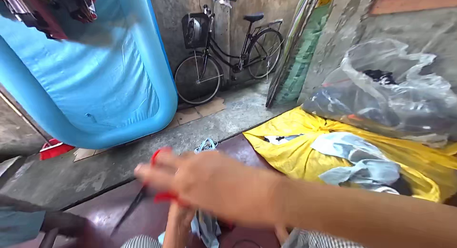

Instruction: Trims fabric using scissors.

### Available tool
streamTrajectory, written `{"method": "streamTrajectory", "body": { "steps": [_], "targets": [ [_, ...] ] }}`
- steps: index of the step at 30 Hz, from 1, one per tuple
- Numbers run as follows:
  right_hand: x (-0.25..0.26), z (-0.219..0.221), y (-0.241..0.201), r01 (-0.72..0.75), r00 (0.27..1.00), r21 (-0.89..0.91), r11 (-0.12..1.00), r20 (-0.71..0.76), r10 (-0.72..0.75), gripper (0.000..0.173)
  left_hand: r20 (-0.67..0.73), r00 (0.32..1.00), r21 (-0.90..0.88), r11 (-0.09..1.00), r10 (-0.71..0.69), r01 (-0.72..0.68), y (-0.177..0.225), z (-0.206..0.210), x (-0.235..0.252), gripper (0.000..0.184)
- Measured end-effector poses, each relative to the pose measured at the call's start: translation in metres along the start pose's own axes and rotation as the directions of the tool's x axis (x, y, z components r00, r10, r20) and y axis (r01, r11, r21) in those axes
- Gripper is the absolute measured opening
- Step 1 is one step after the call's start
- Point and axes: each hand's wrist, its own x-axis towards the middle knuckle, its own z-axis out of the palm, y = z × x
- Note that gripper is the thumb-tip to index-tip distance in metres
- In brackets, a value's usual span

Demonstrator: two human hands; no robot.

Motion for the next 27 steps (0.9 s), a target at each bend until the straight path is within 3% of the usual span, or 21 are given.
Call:
{"method": "streamTrajectory", "body": {
  "steps": [2, 3, 6, 10, 13, 16, 21, 27],
  "targets": [
    [-0.028, 0.002, 0.040, -0.180, 0.977, 0.297, 0.938, -0.056, 0.205, 0.067, 0.082, 0.996, 0.018, 1.000, -0.020, 0.018, 0.031, 0.033, -0.002, 0.037],
    [-0.044, 0.006, 0.054, -0.251, 0.941, 0.475, 0.843, -0.084, 0.327, 0.068, 0.122, 0.992, 0.020, 0.999, -0.030, 0.028, 0.043, 0.042, -0.003, 0.042],
    [-0.087, 0.043, 0.075, -0.265, 0.807, 0.732, 0.628, -0.188, 0.560, 0.076, 0.201, 0.979, -0.051, 0.997, -0.039, 0.050, 0.071, 0.068, -0.009, 0.038],
    [-0.106, 0.111, 0.053, -0.199, 0.724, 0.866, 0.459, -0.185, 0.664, 0.092, 0.290, 0.956, -0.075, 0.996, -0.033, 0.057, 0.097, 0.106, -0.019, 0.035],
    [-0.106, 0.167, 0.037, -0.263, 0.629, 0.837, 0.479, -0.228, 0.744, 0.097, 0.402, 0.916, -0.103, 0.993, -0.010, 0.056, 0.109, 0.125, -0.024, 0.021],
    [-0.100, 0.200, 0.050, -0.398, 0.481, 0.736, 0.547, -0.341, 0.808, 0.086, 0.481, 0.876, -0.080, 0.996, -0.002, 0.046, 0.119, 0.137, -0.026, 0.014],
    [-0.086, 0.161, 0.125, -0.508, 0.416, 0.684, 0.524, -0.338, 0.844, 0.052, 0.394, 0.919, -0.113, 0.990, -0.033, 0.084, 0.138, 0.138, 0.016, 0.011],
    [-0.070, 0.066, 0.192, -0.484, 0.384, 0.639, 0.598, -0.459, 0.801, 0.050, 0.285, 0.959, -0.003, 1.000, 0.002, -0.001, 0.153, 0.110, 0.082, 0.012]
  ]
}}
